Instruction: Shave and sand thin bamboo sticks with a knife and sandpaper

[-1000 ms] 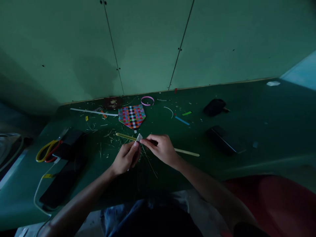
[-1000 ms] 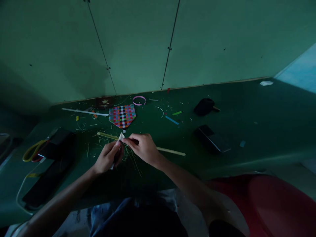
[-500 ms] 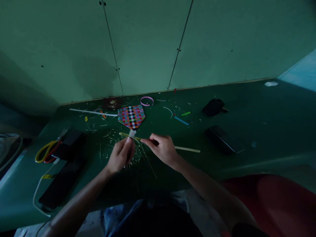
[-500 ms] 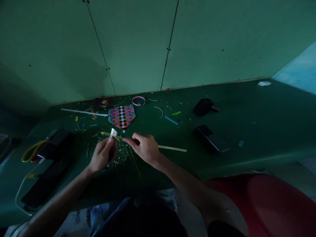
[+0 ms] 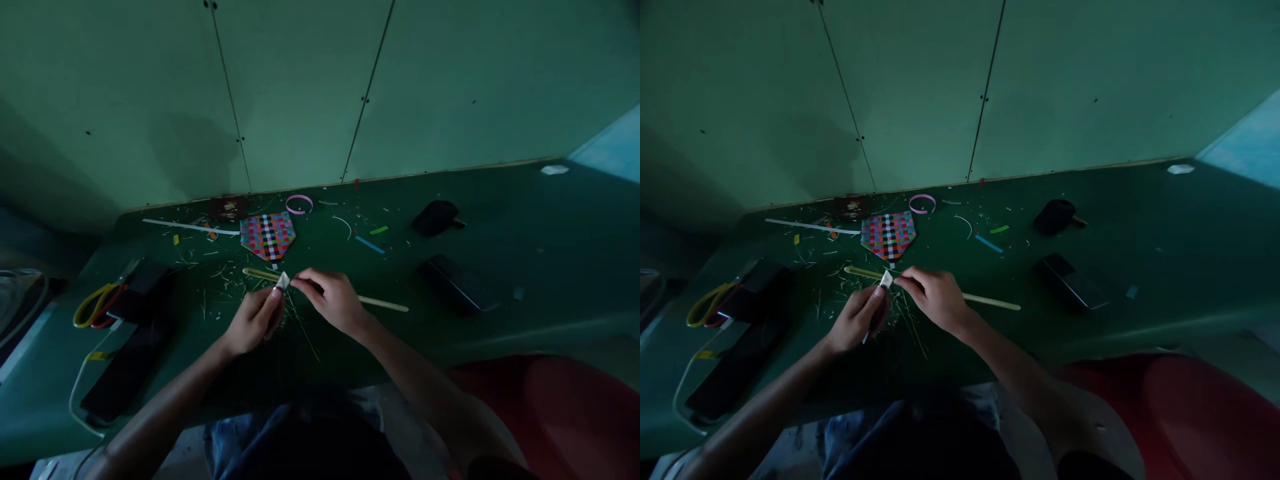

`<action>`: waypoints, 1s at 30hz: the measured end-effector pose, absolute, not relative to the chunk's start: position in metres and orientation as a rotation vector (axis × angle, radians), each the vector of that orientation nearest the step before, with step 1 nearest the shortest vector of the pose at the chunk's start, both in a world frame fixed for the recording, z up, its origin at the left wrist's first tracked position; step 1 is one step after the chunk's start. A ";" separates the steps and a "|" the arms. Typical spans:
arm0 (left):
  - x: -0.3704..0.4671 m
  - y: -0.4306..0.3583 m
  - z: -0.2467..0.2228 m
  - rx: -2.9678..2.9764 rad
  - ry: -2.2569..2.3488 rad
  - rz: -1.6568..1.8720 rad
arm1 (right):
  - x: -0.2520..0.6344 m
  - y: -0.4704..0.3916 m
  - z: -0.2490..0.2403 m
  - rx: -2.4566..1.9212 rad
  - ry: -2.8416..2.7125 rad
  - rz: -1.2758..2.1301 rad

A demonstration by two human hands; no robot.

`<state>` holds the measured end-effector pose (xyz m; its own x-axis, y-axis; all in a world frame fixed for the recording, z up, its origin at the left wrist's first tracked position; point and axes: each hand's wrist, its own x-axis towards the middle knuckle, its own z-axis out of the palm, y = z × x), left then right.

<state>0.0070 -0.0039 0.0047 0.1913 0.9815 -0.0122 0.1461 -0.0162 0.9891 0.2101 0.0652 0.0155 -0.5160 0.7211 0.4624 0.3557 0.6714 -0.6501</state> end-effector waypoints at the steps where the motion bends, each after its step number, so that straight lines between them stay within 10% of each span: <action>1: 0.009 -0.004 0.004 1.401 1.168 0.977 | 0.209 0.064 0.016 -0.815 -2.151 0.636; 30: 0.007 -0.004 0.007 1.397 1.177 1.003 | 0.200 0.056 0.012 -1.066 -2.010 0.445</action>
